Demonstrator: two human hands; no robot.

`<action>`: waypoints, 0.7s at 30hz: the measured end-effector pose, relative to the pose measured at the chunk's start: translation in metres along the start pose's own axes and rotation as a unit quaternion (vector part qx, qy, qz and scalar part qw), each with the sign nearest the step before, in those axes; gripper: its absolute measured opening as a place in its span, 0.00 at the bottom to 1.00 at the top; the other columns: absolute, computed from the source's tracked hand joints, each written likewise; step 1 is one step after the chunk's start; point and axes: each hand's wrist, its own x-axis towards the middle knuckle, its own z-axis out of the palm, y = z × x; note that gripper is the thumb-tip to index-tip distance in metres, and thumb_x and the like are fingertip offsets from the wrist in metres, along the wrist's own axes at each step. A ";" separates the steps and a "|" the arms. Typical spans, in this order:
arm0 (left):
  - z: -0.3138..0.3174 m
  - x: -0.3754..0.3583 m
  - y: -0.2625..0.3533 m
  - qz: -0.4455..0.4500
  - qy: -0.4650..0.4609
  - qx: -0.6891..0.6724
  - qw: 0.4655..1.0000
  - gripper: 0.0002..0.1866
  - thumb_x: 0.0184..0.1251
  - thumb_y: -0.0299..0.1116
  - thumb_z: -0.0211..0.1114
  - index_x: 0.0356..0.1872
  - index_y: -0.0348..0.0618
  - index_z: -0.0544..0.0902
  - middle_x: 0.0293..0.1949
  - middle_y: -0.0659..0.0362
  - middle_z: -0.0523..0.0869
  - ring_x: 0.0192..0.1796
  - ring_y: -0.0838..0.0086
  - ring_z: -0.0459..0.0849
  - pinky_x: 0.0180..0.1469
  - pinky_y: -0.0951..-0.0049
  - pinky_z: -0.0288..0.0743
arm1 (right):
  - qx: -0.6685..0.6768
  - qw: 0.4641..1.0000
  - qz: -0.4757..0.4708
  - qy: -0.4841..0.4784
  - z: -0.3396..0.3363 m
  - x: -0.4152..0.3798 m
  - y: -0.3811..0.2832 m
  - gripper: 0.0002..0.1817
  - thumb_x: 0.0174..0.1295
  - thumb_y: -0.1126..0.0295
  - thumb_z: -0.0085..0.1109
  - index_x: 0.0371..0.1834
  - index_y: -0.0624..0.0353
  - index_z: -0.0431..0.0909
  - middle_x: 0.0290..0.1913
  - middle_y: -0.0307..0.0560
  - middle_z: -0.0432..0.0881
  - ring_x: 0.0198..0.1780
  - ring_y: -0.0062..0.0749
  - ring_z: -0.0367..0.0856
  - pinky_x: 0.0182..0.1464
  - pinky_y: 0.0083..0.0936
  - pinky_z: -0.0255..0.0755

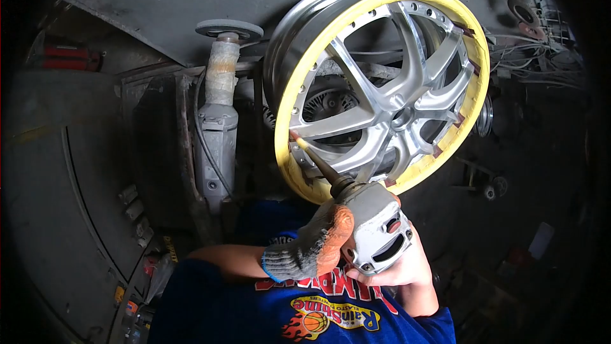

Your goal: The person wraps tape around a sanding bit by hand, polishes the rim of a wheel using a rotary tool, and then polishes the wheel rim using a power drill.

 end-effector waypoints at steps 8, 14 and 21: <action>-0.009 -0.025 -0.040 -0.068 0.097 -0.089 0.989 0.45 0.61 0.69 0.44 0.62 0.34 0.69 0.58 0.51 0.76 0.59 0.68 0.76 0.62 0.66 0.69 | 0.036 0.999 0.033 0.016 0.005 -0.003 -0.008 0.28 0.34 0.64 0.80 0.40 0.64 0.80 0.36 0.46 0.86 0.37 0.32 0.87 0.45 0.26 0.78; 0.009 -0.010 -0.001 -0.048 0.071 0.011 0.996 0.59 0.55 0.83 0.27 0.55 0.29 0.74 0.52 0.48 0.79 0.55 0.66 0.78 0.59 0.66 0.70 | 0.024 0.998 0.063 0.006 0.009 -0.004 -0.009 0.28 0.35 0.62 0.80 0.41 0.63 0.80 0.36 0.46 0.86 0.37 0.33 0.87 0.45 0.26 0.78; -0.003 -0.018 0.000 -0.059 0.023 -0.192 0.979 0.37 0.68 0.58 0.58 0.69 0.41 0.64 0.61 0.57 0.75 0.62 0.70 0.74 0.65 0.66 0.67 | -0.026 0.999 0.042 0.004 0.010 -0.002 -0.019 0.29 0.35 0.60 0.80 0.42 0.63 0.81 0.37 0.47 0.87 0.39 0.35 0.88 0.46 0.27 0.78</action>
